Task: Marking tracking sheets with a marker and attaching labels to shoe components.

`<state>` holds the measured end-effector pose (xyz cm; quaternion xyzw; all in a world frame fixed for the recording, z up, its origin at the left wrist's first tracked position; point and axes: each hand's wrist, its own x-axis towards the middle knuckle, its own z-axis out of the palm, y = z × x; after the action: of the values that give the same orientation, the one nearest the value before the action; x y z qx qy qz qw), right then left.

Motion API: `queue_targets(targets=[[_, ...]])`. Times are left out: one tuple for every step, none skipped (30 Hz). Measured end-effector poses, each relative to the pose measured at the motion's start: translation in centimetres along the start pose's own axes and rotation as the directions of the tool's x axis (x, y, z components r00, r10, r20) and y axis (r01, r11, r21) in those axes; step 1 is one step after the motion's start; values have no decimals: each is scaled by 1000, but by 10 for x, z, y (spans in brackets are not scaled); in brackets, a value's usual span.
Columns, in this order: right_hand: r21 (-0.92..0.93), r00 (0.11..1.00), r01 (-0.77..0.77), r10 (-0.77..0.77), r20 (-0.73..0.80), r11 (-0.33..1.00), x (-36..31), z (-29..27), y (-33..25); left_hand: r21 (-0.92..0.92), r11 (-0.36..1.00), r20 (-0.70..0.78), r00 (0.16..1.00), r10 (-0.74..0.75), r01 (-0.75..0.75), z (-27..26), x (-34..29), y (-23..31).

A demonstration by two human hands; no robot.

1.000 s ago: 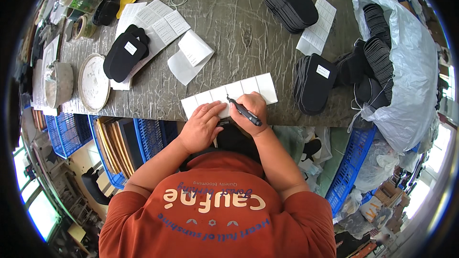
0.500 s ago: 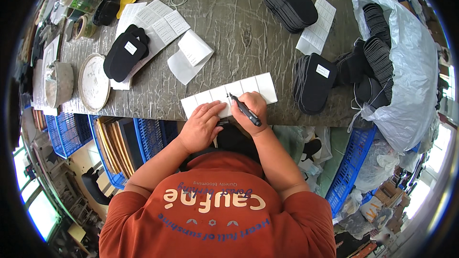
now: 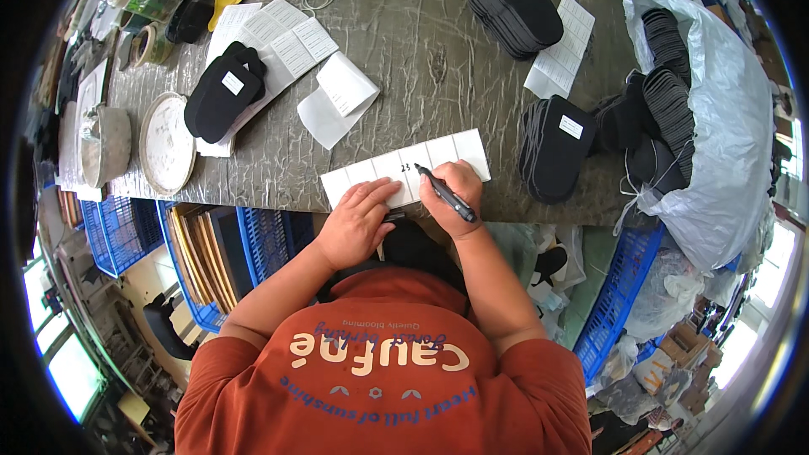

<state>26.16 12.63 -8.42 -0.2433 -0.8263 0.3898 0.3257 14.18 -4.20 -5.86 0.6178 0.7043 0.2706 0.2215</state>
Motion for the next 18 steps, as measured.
queue_targets(targets=[[-14,999,47,-47,13,999,2,0,-1,-9,1000,-9,1000,1,-1,1,0,0],[-15,999,46,-46,13,999,2,0,-1,-10,1000,-9,1000,2,-2,1,0,1],[-18,999,50,-49,14,999,2,1,-1,4,1000,0,1000,-5,5,0,0,1],[-20,999,52,-52,15,998,2,1,-1,20,1000,8,1000,-12,12,0,0,1],[-19,999,52,-51,14,998,2,2,-1,20,1000,9,1000,-12,12,0,0,0],[-32,997,75,-74,37,997,3,2,0,21,1000,11,1000,-12,11,0,0,0],[-47,994,99,-96,59,994,3,2,0,20,1000,12,1000,-10,10,0,0,0],[-48,994,98,-95,59,994,2,1,2,20,1000,12,1000,-9,9,0,0,0],[-46,994,91,-88,60,995,2,0,3,16,1000,14,1000,-9,8,0,1,0],[-42,995,85,-82,61,996,2,0,3,14,1000,15,1000,-10,10,0,0,0],[-40,995,85,-82,61,996,2,0,3,15,1000,15,1000,-11,11,-1,0,0],[-47,992,103,-100,77,994,3,-1,2,20,1000,13,1000,-11,10,0,0,0],[-55,989,121,-116,92,991,3,-1,1,24,1000,11,1000,-8,8,0,0,0],[-55,989,121,-116,92,991,4,-1,1,23,1000,11,1000,-8,8,0,0,0],[-58,993,99,-95,68,993,4,1,-1,23,1000,10,1000,-8,8,1,0,0],[-60,996,77,-74,45,995,4,2,-1,22,1000,9,1000,-9,9,1,0,0],[-61,996,77,-74,45,995,3,2,-1,22,1000,9,1000,-8,8,1,0,0],[-29,1000,16,-16,16,999,0,2,0,19,1000,9,1000,-8,8,1,0,0]])
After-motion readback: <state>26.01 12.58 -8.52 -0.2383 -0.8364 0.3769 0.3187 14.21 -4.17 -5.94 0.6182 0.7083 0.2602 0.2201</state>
